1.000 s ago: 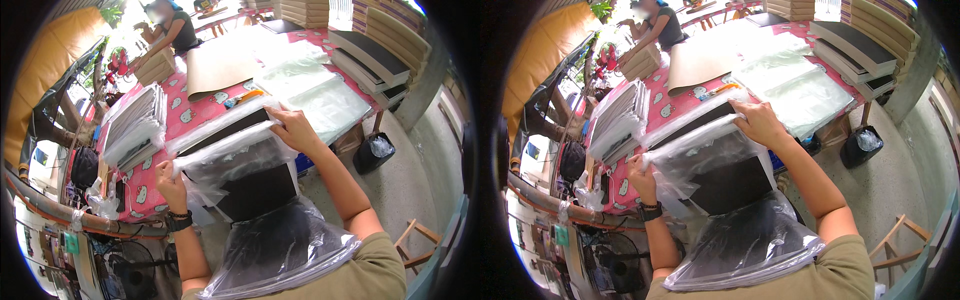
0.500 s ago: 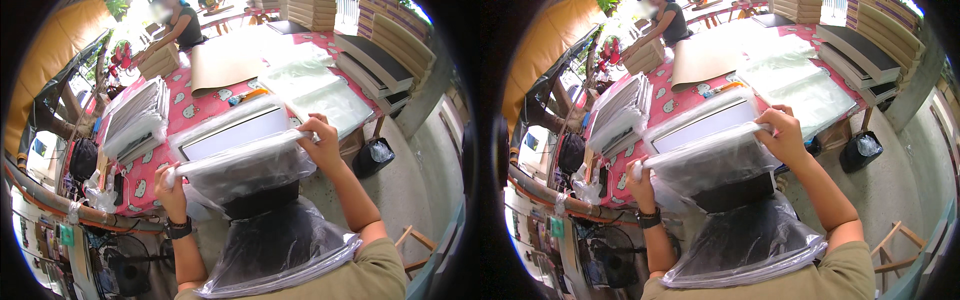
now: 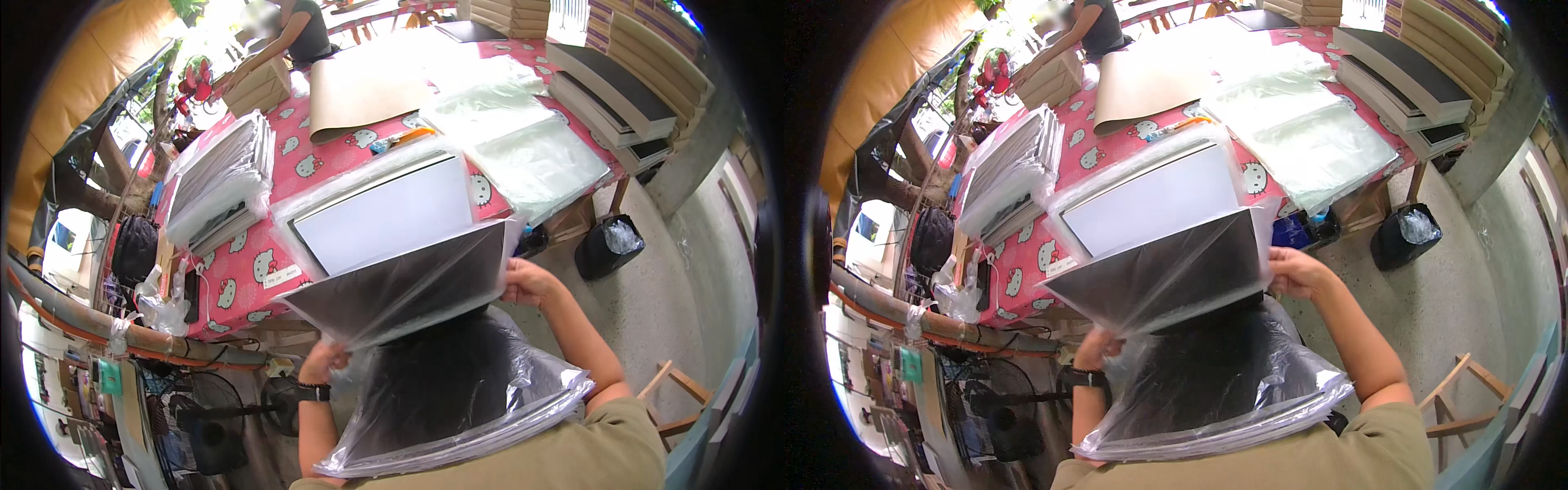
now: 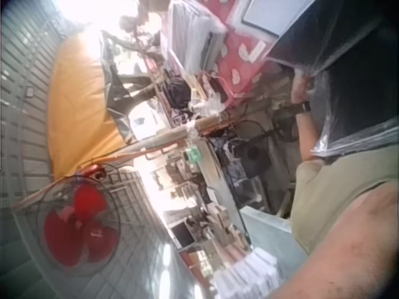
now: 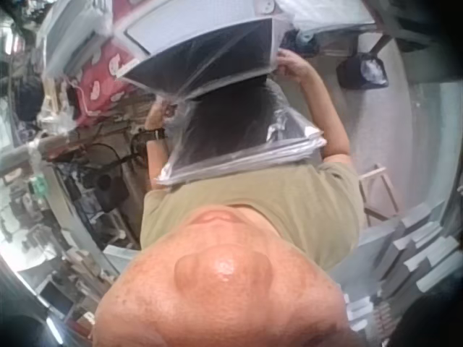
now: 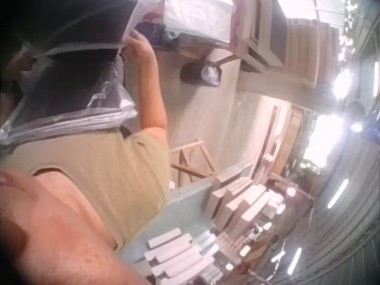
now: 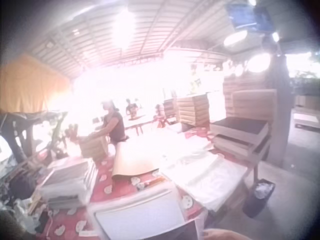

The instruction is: The person places white boards and black boards into individual plastic sleeves, smoothing the plastic over the boards and stacking them together.

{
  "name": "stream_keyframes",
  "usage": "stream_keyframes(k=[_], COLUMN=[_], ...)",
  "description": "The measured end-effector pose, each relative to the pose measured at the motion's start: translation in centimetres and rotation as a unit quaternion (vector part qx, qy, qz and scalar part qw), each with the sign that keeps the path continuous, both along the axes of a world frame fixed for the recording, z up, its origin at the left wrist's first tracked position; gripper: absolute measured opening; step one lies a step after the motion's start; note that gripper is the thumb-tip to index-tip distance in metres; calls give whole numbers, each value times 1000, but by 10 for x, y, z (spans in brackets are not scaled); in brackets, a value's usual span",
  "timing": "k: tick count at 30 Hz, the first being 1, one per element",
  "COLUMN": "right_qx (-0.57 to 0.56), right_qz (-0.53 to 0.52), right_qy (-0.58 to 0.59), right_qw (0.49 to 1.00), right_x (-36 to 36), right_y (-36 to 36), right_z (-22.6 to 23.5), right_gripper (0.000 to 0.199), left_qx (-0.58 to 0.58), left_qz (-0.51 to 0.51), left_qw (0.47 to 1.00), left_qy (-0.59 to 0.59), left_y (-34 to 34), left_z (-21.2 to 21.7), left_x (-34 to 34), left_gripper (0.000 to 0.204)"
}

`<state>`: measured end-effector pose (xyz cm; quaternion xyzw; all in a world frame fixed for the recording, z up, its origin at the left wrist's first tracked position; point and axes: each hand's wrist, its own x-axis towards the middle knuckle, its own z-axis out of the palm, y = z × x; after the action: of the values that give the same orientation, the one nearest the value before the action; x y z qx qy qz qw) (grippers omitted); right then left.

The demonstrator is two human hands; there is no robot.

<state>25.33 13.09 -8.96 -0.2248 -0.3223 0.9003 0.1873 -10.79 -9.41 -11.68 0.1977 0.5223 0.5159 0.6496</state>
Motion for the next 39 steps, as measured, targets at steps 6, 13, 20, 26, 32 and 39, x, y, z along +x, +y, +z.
stream_keyframes(k=[6, 13, 20, 26, 32, 39], right_qx=[97, 419, 334, 276, 575, 516], right_qz=[-129, -193, 47, 478, 390, -40], right_qy=[-260, -540, -196, 167, -232, -3], right_qw=[952, 704, 921, 817, 681, 856], right_x=[3, -31, -20, -64, -81, -133], right_y=[-28, -19, -1, -45, -24, -19], right_z=[-118, -187, 13, 33, -71, 116], right_gripper=[20, 24, 25, 43, 37, 19], left_qx=[-138, -152, 73, 437, 368, 306], left_qz=[-55, -88, 245, 39, -31, 32], left_qw=[962, 914, 936, 896, 925, 951], left_qy=[228, 365, 243, -63, -90, 38], left_y=[-27, 3, -5, 49, 99, 117], left_z=[-147, -154, 5, 151, 171, 154], left_x=[1, 3, -41, 4, 67, 96], left_gripper=[20, 28, 17, 37, 56, 60])
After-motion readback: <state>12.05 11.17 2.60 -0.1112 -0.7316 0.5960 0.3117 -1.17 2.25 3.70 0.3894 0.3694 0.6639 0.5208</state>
